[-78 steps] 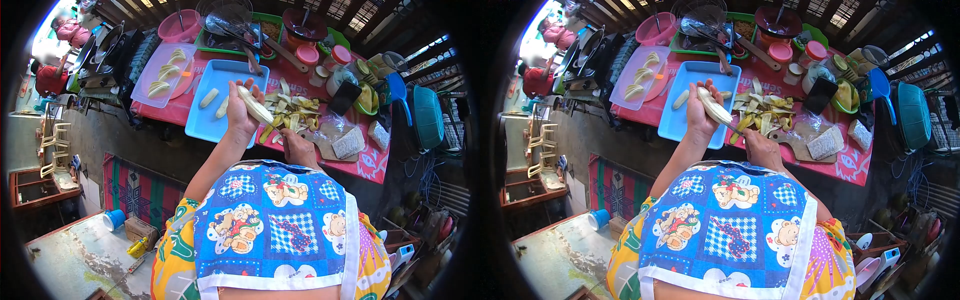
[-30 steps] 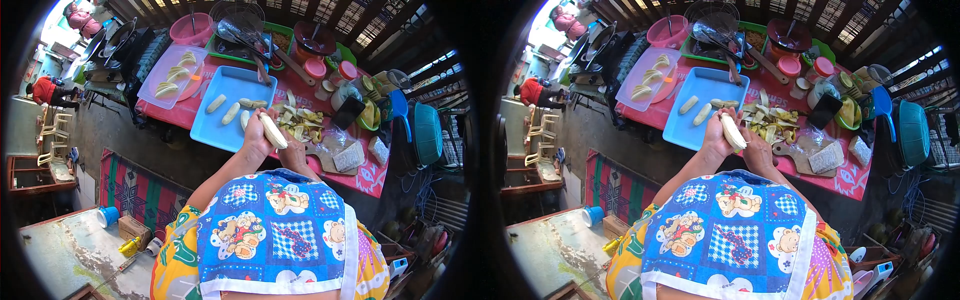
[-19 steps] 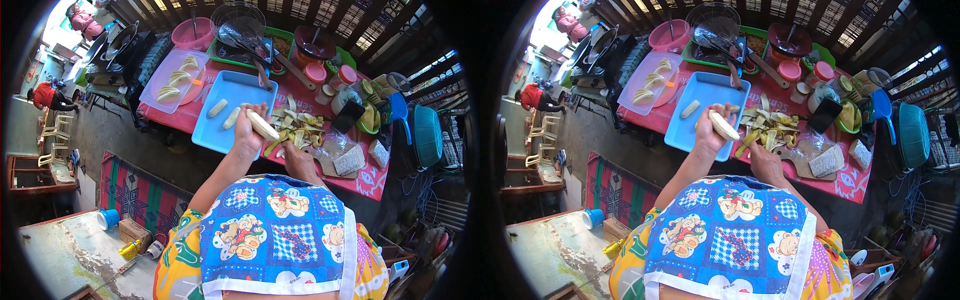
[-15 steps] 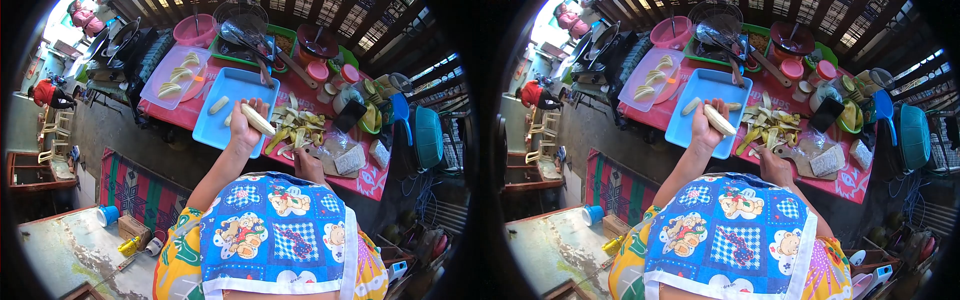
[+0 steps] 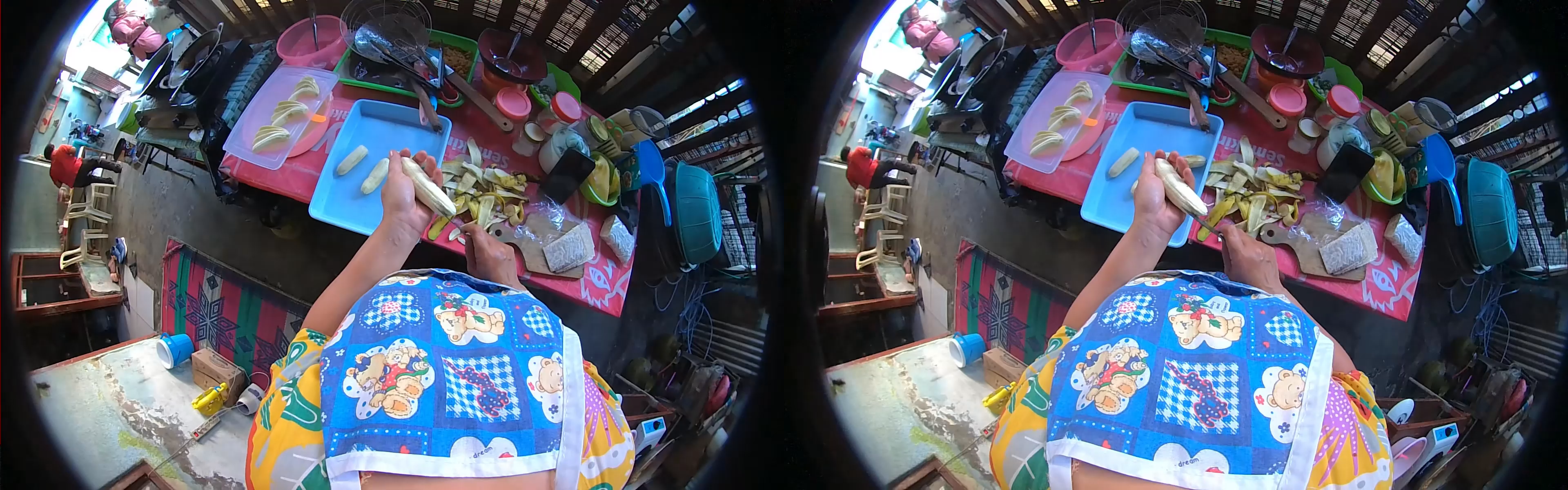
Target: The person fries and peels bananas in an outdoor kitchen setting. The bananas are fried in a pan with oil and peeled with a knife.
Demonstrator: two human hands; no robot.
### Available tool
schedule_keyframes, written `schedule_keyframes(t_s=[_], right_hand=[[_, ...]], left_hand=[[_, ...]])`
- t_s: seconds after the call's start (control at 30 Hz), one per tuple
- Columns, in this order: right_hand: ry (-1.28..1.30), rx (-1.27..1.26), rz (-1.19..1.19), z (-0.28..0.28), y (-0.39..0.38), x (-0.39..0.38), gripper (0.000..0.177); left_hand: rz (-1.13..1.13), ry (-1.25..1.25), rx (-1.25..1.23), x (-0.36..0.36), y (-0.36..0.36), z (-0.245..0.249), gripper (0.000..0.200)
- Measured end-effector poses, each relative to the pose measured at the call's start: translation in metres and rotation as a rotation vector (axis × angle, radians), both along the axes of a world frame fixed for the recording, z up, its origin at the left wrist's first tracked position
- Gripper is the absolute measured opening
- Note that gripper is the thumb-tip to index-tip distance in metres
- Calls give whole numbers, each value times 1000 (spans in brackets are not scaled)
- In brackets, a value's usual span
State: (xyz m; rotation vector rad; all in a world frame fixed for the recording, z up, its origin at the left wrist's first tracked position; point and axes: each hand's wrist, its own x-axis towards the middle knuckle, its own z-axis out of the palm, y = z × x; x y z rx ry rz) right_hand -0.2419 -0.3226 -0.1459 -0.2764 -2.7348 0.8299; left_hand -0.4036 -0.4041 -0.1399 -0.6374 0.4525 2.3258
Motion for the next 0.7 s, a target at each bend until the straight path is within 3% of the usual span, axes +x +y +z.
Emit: schedule_keyframes(t_s=[0.23,0.57,0.7], right_hand=[[-3,35,-3,-3,-4,-5,17],[22,90,-4,-4,-10,-18,9],[-3,91,-14,-5,-9,-18,9]], left_hand=[[-53,-2,22,5,-1,-1,20],[-169,-65,247,8,0,-18,19],[-190,-138,278,9,0,-22,26]])
